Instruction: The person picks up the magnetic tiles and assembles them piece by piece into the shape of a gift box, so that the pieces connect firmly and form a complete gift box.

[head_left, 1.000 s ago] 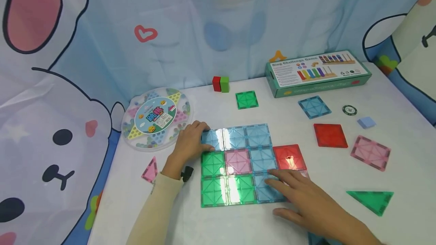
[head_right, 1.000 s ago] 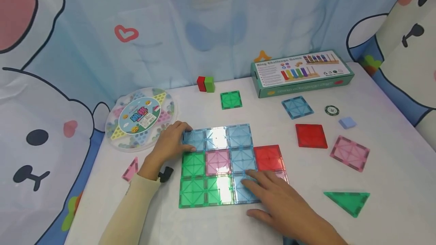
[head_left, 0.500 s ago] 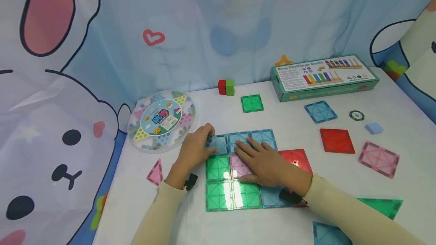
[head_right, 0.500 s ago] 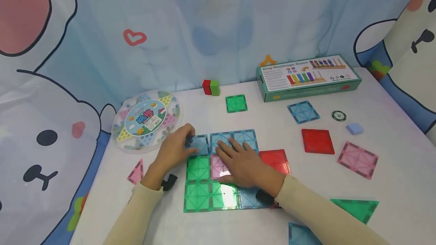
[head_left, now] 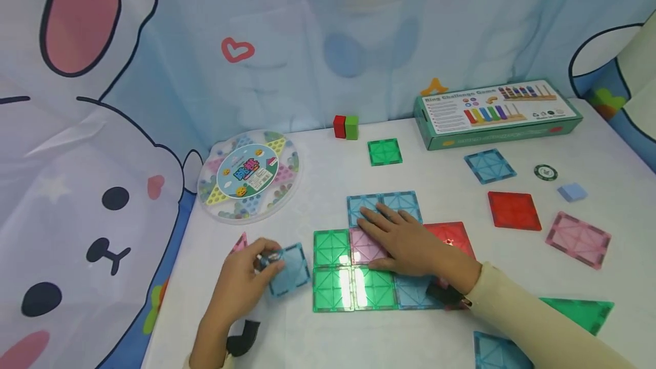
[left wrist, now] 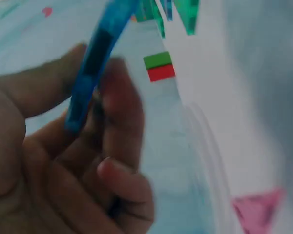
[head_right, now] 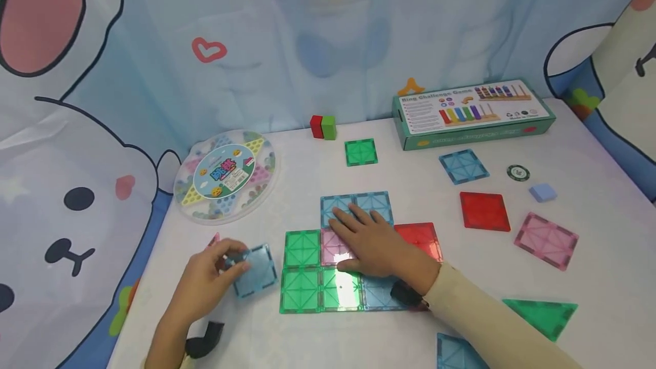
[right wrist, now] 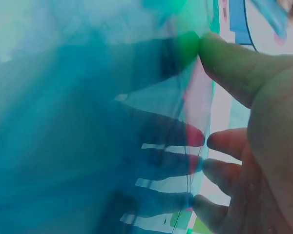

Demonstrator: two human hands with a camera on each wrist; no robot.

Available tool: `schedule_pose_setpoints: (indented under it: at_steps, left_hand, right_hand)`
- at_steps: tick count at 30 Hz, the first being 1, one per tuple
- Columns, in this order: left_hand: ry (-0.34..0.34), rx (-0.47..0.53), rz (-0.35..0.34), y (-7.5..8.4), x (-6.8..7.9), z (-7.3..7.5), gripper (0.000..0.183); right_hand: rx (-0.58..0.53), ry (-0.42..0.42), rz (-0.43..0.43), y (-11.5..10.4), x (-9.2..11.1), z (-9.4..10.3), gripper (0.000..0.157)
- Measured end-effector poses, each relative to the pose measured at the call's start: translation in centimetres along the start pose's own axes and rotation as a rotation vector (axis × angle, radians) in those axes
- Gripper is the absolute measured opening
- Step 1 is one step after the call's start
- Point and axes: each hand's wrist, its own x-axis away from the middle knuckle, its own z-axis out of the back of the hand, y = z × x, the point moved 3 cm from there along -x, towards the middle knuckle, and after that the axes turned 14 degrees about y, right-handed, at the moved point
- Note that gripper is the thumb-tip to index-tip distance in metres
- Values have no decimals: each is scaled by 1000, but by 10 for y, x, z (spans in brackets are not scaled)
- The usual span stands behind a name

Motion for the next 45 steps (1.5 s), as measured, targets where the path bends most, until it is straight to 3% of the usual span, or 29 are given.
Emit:
schedule_pose_setpoints:
  at_steps: [3,6,9,12,19,21,23,28,31,35,42,45]
  left_hand:
    - [-135,-10,113,-20,28,3,19]
    - [-223,-24,166,-38,49,3,21]
    - [-243,-35,204,-49,62,0,28]
    - [-193,-81,193,-52,69,-2,29]
    - [-10,-341,19,-39,73,5,34]
    - [39,-384,-41,-29,72,1,38]
    - [60,-366,-125,-16,72,-9,43]
    - [-15,-284,-404,17,72,-52,63]
    - [-22,-309,-477,29,70,-68,70]
    - [19,-339,-534,40,62,-73,71]
    - [-6,-496,-807,53,45,-72,73]
    - [-24,-521,-866,55,42,-72,66]
  right_hand:
    - [-10,-13,5,-6,9,6,89]
    - [-11,-45,3,-16,25,14,90]
    - [-32,-97,-15,-27,42,24,90]
    - [-77,-175,-41,-38,59,31,88]
    - [-148,-228,-98,-51,86,42,82]
    - [-157,-223,-107,-52,88,41,82]
    - [-155,-205,-100,-53,86,38,83]
    - [-100,-139,-23,-58,67,23,90]
    - [-41,-134,34,-60,58,13,92]
    - [29,-145,57,-58,57,5,91]
    - [47,-140,51,-54,59,1,92]
    - [37,-143,53,-55,60,0,91]
